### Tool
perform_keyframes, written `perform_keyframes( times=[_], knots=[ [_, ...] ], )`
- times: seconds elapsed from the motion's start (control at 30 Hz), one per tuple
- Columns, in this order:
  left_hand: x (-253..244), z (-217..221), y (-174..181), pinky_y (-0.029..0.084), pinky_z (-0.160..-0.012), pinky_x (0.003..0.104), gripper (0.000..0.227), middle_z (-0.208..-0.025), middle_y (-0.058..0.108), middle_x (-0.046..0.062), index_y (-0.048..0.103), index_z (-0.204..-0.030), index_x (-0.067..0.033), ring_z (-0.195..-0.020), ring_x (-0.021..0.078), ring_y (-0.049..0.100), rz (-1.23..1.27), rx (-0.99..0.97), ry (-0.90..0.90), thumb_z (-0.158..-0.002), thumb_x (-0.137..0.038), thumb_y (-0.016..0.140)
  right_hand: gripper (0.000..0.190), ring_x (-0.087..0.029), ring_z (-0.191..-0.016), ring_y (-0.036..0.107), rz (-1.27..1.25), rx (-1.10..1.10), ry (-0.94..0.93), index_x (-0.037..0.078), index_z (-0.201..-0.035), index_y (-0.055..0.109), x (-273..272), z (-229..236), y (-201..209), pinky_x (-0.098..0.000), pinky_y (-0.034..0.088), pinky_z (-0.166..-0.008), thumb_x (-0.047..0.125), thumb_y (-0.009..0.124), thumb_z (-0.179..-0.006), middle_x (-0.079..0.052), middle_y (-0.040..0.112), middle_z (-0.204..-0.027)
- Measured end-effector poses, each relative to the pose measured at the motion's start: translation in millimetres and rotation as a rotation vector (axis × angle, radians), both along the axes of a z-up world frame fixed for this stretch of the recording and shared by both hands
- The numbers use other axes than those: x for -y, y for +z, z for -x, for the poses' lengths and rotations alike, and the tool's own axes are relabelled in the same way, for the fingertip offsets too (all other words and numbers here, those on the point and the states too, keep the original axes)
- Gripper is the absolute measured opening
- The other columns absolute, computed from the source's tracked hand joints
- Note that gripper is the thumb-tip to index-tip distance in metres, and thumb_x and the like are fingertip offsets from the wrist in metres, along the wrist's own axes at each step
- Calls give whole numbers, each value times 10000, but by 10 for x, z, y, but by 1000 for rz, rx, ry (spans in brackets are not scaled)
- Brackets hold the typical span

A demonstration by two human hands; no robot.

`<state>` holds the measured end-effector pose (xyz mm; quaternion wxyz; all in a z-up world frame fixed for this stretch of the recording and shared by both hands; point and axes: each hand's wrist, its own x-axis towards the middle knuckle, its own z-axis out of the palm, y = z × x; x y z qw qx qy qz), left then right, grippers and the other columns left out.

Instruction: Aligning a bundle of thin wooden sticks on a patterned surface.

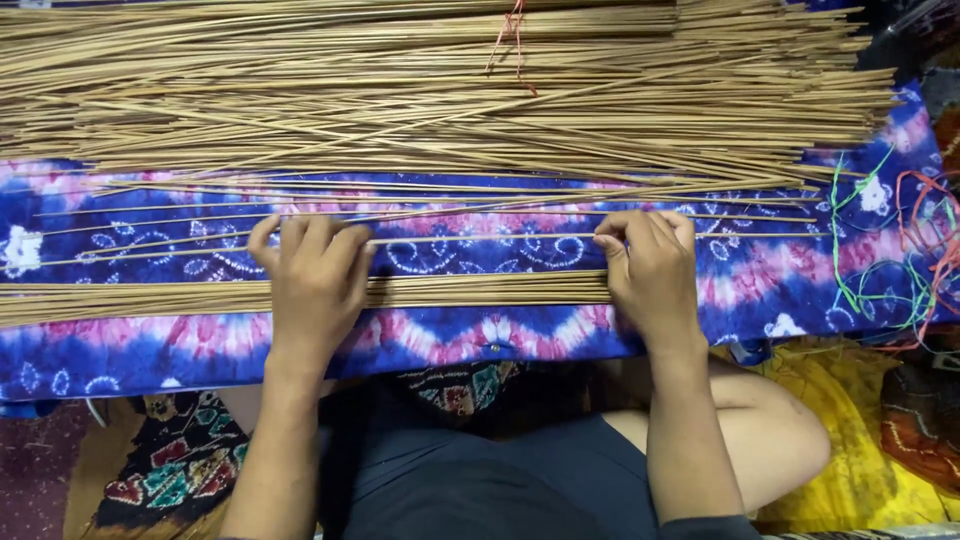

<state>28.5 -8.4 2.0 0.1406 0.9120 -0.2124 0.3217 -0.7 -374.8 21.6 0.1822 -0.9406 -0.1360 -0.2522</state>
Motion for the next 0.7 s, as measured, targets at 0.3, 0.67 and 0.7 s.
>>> perform_keyframes(
  times=[0.3, 0.67, 0.7],
  knots=[
    [96, 306, -168, 401, -895, 507, 122, -722, 576, 40, 711, -912, -161, -736, 293, 573, -6, 105, 31, -862, -87, 794, 76, -241, -736, 662, 33, 47, 137, 203, -910, 718, -349, 118, -88, -399, 471, -807, 246, 737, -970, 1, 656, -750],
    [-187, 383, 27, 403, -801, 402, 108, -744, 602, 0, 742, -984, -171, -759, 251, 592, 43, -82, -23, -904, -131, 803, 71, -223, -774, 666, 19, -44, 144, 202, -991, 738, -133, 197, -67, -367, 460, -835, 143, 716, -961, 22, 653, -760],
    [-277, 378, -30, 394, -830, 384, 77, -739, 599, -27, 744, -977, -199, -778, 233, 591, 47, -103, 10, -941, -156, 796, 55, -210, -792, 674, 19, -57, 98, 217, -984, 740, -18, 229, -114, -354, 457, -866, 167, 718, -978, 39, 663, -765]
  ],
)
